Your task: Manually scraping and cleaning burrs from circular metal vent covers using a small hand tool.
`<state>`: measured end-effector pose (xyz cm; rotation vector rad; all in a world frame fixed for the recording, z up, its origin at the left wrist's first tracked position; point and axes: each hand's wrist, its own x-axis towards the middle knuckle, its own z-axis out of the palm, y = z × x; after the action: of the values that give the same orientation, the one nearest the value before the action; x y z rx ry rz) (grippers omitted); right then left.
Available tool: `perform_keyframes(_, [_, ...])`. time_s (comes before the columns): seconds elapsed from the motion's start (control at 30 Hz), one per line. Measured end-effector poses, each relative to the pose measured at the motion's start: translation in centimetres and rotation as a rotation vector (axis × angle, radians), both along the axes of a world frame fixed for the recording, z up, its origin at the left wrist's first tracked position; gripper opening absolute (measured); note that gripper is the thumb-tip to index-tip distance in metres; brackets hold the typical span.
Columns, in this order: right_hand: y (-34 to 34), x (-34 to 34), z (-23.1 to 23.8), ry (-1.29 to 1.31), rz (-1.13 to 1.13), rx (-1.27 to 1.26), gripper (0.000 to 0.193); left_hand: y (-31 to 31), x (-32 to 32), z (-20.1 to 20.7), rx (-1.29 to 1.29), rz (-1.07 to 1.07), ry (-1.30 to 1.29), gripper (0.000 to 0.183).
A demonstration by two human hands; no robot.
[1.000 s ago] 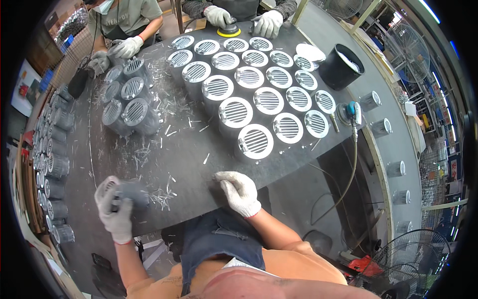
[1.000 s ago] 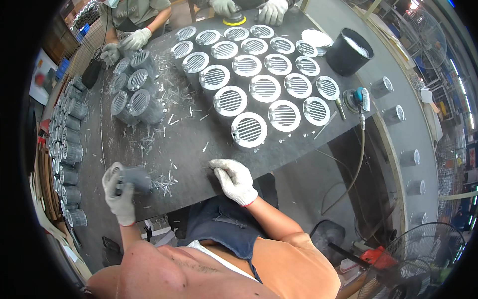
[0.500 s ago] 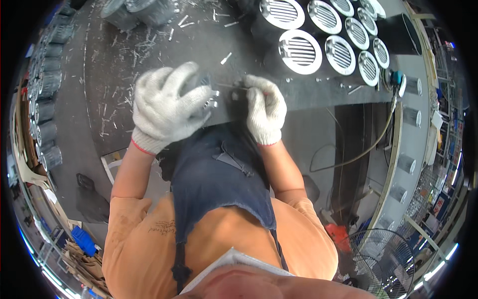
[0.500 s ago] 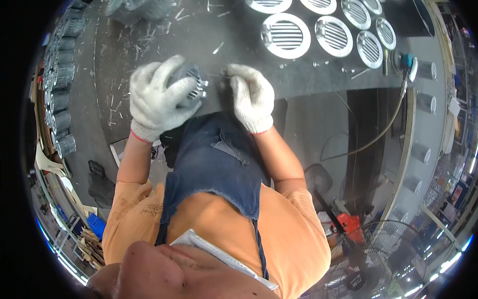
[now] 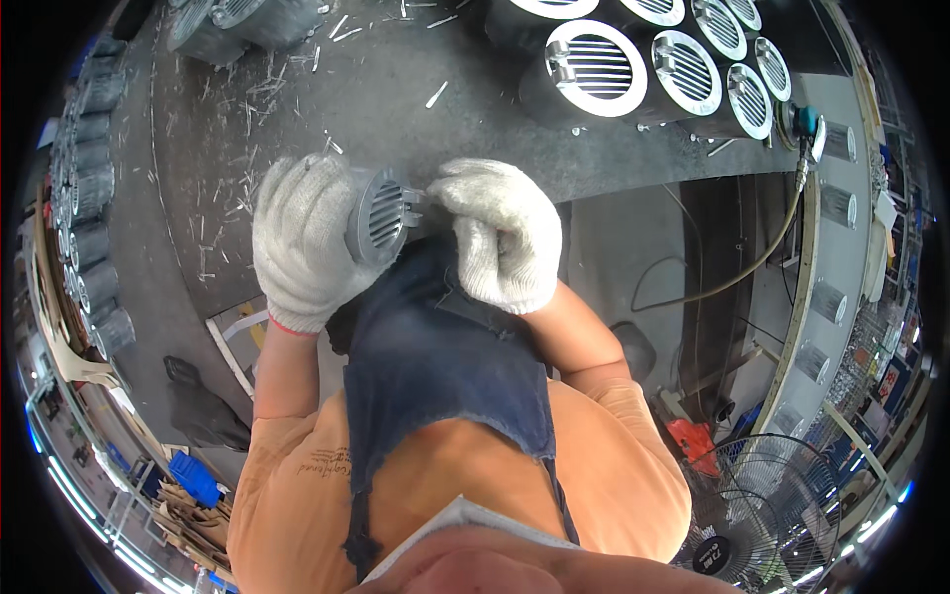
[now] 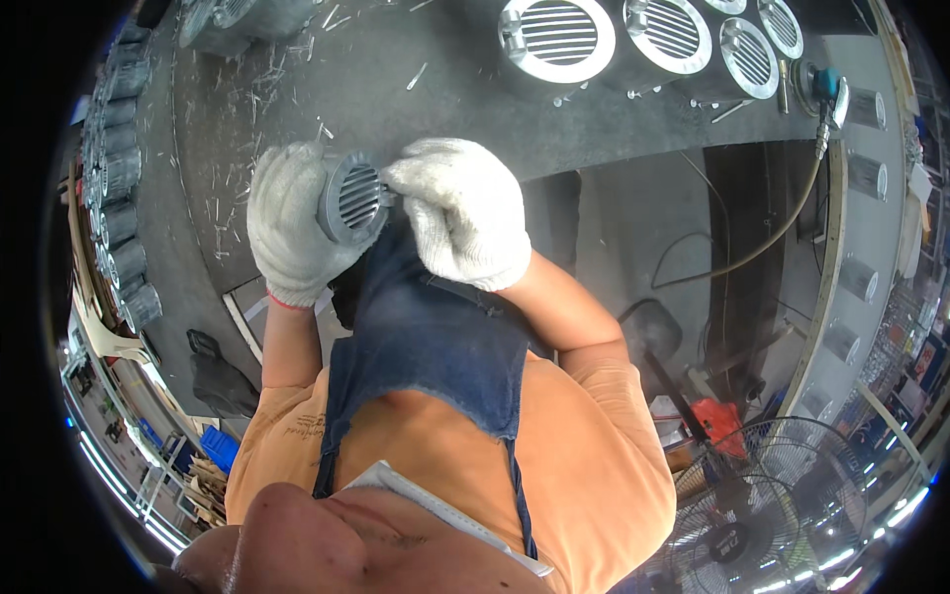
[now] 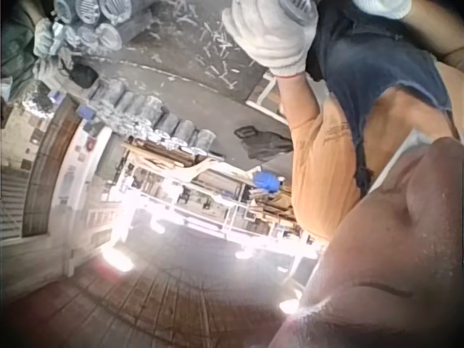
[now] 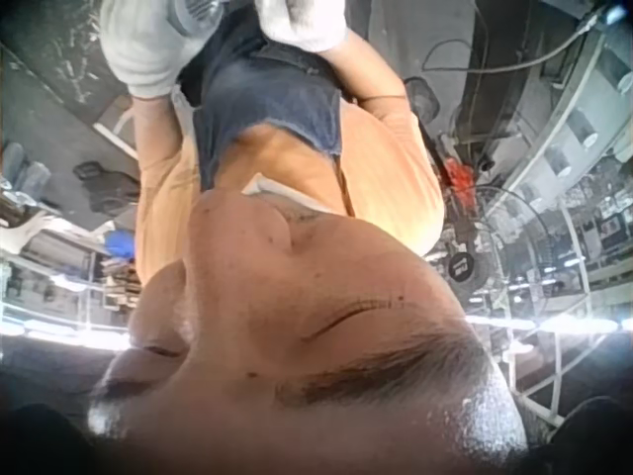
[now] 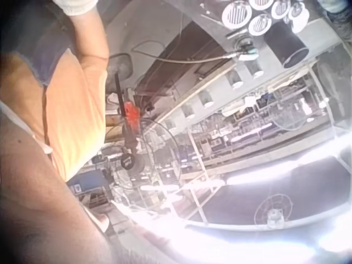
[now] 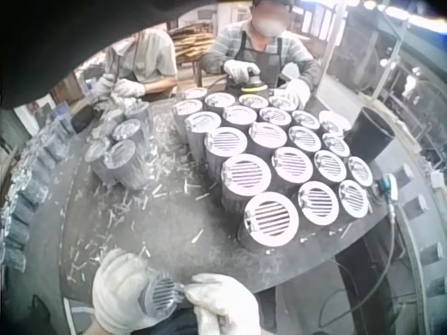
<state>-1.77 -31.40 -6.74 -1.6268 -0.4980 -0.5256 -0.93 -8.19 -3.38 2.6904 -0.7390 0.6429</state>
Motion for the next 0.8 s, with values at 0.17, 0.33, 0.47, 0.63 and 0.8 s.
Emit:
perform_keyframes(0.17, [0.1, 0.3, 1.3, -0.130, -0.042, -0.193, 0.036, 0.1, 0.0, 0.3, -0.029, -0.020, 0.046, 0.055])
perform_keyframes(0.33, [0.5, 1.0, 1.0, -0.131, -0.006, -0.053, 0.033, 0.2, 0.1, 0.9, -0.033, -0.008, 0.045, 0.051])
perform_keyframes(0.47, [1.4, 1.1, 0.5, -0.186, -0.029, -0.147, 0.031, -0.1, 0.2, 1.1, -0.073, -0.002, 0.051, 0.051])
perform_keyframes(0.63, [1.4, -0.4, 0.8, 0.281, 0.106, 0.560, 0.018, 0.5, 0.1, 1.1, -0.135, 0.013, 0.060, 0.052])
perform_keyframes(0.8, [1.1, -2.2, 1.0, 0.407, 0.177, 0.467, 0.026, 1.6, -0.1, 0.3, -0.172, 0.003, 0.037, 0.063])
